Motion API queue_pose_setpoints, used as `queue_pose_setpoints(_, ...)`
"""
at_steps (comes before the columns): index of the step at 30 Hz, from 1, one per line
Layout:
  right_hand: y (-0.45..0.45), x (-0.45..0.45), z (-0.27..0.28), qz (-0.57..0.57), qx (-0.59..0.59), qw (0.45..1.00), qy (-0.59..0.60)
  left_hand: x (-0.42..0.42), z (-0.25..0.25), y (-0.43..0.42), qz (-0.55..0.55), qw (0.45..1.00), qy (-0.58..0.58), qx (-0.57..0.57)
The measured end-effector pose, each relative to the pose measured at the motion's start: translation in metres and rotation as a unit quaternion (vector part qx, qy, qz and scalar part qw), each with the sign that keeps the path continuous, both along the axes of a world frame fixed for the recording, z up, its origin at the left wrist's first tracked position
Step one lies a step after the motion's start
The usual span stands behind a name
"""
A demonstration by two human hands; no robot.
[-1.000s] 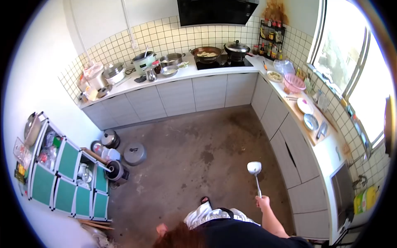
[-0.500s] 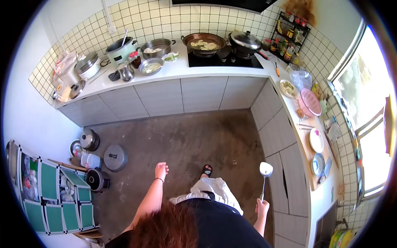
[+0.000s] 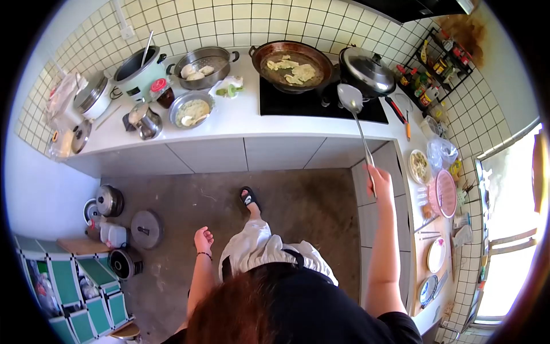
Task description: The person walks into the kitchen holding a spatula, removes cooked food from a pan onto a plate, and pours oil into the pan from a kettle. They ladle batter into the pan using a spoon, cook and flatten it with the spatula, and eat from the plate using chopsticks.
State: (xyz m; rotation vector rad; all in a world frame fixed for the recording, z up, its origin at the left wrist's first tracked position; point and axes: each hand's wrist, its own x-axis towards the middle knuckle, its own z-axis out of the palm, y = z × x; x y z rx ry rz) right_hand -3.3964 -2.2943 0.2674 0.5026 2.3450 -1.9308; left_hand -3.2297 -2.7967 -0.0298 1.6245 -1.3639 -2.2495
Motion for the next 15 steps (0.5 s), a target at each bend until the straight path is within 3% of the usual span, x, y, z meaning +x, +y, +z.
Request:
queue_pose_setpoints(3, -0.038, -0.090, 0.000, -0.015, -0.013, 0.999, 0.036, -0.068, -0.012, -0.017, -0.073, 0.997, 0.022, -0.025)
queue_pose_setpoints(7, -0.078, -0.201, -0.003, 0.016, 0.087, 0.996, -0.009, -0.183, 0.058, -0.001, -0.102, 0.971, 0.185, -0.114)
queue_pose_setpoints(9, -0.093, -0.258, -0.010, 0.014, 0.084, 0.995, -0.058, -0.243, 0.084, -0.001, -0.147, 0.959, 0.225, -0.094)
queue_pose_setpoints(15, -0.105, -0.344, -0.038, 0.011, 0.098, 0.990, -0.103, -0.365, 0.164, 0.018, -0.348, 0.879, 0.260, -0.199)
